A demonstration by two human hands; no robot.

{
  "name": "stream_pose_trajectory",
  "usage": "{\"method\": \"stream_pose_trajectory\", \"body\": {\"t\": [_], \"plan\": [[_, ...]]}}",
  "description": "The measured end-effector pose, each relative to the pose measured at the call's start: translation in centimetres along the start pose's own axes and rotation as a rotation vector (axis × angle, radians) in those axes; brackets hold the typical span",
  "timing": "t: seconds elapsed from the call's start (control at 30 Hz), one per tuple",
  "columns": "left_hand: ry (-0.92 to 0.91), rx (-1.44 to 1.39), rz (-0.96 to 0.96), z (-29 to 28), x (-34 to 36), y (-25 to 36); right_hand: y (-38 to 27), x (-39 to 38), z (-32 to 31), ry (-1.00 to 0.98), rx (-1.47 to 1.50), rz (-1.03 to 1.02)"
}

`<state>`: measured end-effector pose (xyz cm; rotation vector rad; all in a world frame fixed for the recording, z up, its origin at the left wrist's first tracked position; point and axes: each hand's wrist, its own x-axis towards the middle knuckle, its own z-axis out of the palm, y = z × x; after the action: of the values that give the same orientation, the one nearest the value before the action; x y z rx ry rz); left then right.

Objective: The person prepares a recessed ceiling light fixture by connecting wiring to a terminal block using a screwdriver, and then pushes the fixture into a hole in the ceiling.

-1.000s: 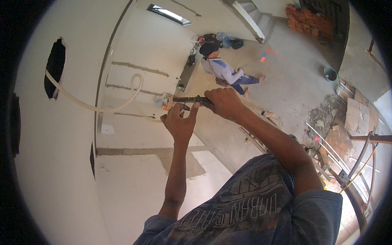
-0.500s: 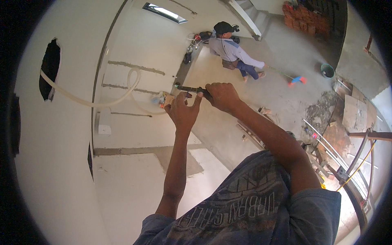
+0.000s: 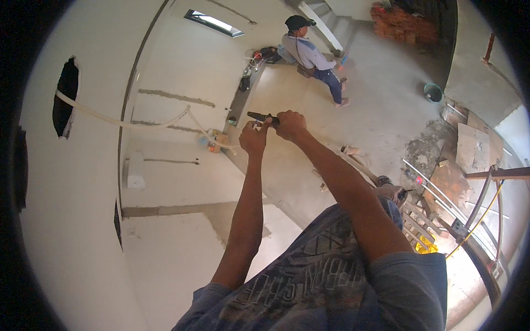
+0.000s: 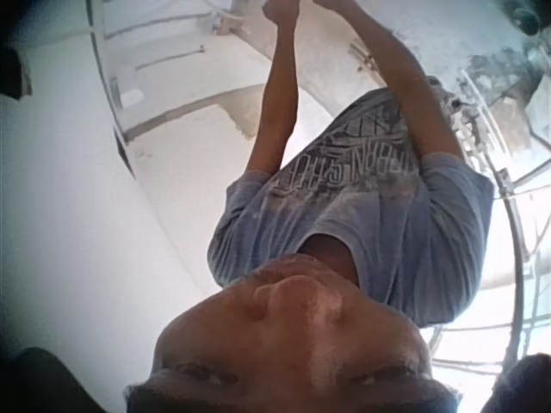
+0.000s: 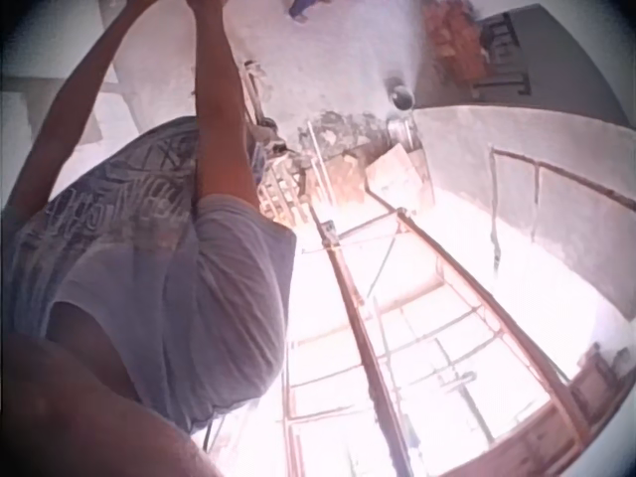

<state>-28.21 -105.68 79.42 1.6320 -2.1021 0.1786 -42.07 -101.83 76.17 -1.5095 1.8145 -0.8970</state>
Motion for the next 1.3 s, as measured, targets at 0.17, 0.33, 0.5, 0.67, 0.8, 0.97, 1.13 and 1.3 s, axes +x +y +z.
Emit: {"method": "stream_pose_trajectory", "body": {"t": [0.17,0.33,0.5,0.67,0.8,0.97,1.13,1.3], "plan": [[0.078,-0.116,-0.058,0.6,1.2,4.7,9.0,4.7,0.2,0.256,-0.002,0.399],[-0.009,-0.544,-0.015,-4.6,1.3,4.1,16.1,-0.4,-4.6,0.421,0.043,0.258],[-0.279,-0.892,0.173,-10.7,0.3,4.0,20.1,-10.7,-6.8,0.635,0.726,-0.017],[-0.264,-0.63,0.371,-13.0,-0.9,3.8,27.3,-19.5,-6.5,0.387,0.758,0.593],[-0.151,-0.431,0.682,-13.8,-0.5,4.2,30.4,-24.9,-6.6,0.512,0.743,0.588],[-0.042,-0.351,0.743,-14.0,-0.2,3.4,27.8,-28.4,-10.4,0.412,1.06,0.494],[-0.091,-0.342,0.467,-12.7,-0.5,1.1,30.6,-30.9,-9.8,0.416,1.095,0.619],[0.018,-0.21,0.563,-14.4,-2.0,3.3,29.2,-33.4,-10.7,0.352,1.029,0.606]]}}
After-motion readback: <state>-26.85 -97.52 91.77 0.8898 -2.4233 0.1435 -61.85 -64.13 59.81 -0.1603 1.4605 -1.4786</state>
